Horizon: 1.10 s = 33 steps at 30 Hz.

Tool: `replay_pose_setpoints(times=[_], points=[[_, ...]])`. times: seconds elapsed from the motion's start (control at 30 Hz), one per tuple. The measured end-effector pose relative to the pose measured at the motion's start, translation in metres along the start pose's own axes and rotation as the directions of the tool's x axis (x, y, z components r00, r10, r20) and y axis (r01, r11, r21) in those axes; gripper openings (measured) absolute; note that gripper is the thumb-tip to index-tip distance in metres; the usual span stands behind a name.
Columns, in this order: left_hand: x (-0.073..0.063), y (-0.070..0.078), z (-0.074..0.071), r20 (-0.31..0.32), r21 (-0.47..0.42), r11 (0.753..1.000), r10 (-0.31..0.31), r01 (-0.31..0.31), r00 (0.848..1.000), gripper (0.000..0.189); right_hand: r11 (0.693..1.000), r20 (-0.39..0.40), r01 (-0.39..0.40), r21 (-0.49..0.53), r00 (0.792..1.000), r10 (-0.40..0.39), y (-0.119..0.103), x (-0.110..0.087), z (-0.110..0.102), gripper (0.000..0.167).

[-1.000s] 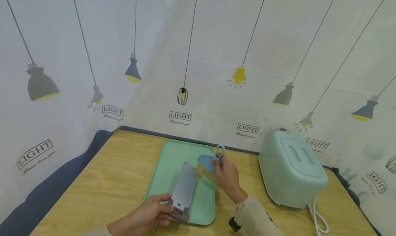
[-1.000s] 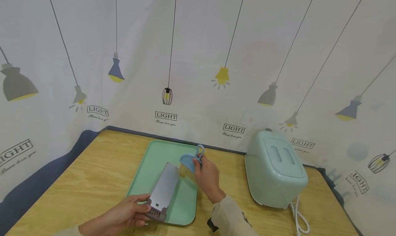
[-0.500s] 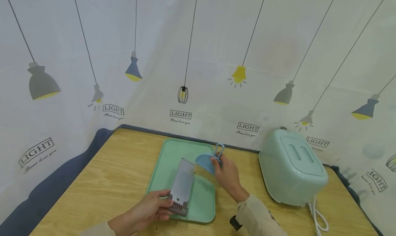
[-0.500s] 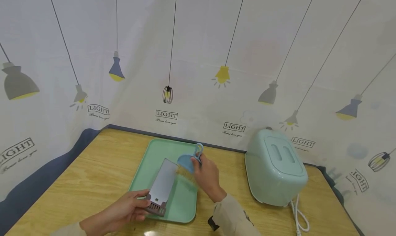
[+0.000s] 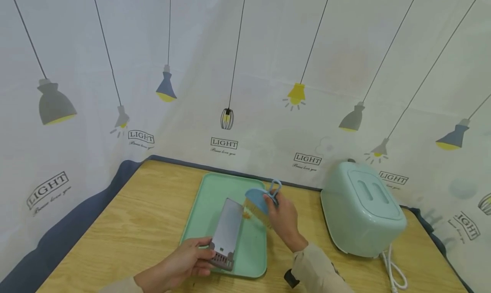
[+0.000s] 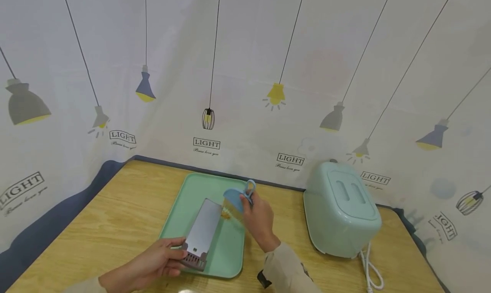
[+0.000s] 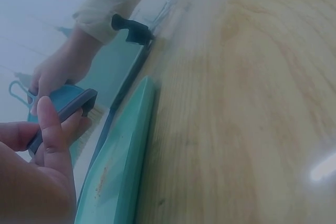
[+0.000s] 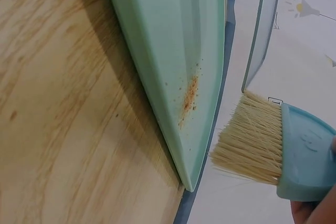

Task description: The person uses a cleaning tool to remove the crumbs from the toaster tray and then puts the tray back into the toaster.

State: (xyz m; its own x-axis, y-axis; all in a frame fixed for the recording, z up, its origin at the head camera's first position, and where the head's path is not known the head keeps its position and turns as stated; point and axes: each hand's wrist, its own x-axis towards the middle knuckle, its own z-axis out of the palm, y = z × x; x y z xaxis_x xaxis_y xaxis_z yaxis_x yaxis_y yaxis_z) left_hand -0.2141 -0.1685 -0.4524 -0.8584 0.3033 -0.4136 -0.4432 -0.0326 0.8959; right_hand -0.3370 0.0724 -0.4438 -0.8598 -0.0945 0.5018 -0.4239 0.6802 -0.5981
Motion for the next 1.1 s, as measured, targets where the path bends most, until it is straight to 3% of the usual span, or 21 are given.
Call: replay_pose_setpoints(times=[0.47, 0.77, 0.93, 1.1], points=[[-0.002, 0.001, 0.001, -0.002, -0.008, 1.000, -0.002, 0.002, 1.000, 0.061, 0.996, -0.024, -0.049, 0.073, 0.998, 0.050, 0.006, -0.005, -0.004, 0.018], [-0.003, 0.001, 0.000, -0.006, -0.013, 1.000, 0.000, 0.000, 1.000, 0.064, 0.975, -0.030, -0.153, 0.162, 0.987, 0.160, 0.002, -0.007, -0.008, 0.022], [-0.004, 0.002, 0.000, -0.010, -0.018, 1.000, -0.004, 0.004, 1.000, 0.065, 0.939, 0.044, -0.244, 0.242, 0.969, 0.241, -0.003, -0.007, -0.013, 0.027], [-0.002, 0.004, -0.001, -0.010, -0.023, 1.000, -0.012, 0.012, 1.000, 0.064, 0.863, 0.155, -0.372, 0.342, 0.928, 0.338, -0.012, -0.012, -0.017, 0.030]])
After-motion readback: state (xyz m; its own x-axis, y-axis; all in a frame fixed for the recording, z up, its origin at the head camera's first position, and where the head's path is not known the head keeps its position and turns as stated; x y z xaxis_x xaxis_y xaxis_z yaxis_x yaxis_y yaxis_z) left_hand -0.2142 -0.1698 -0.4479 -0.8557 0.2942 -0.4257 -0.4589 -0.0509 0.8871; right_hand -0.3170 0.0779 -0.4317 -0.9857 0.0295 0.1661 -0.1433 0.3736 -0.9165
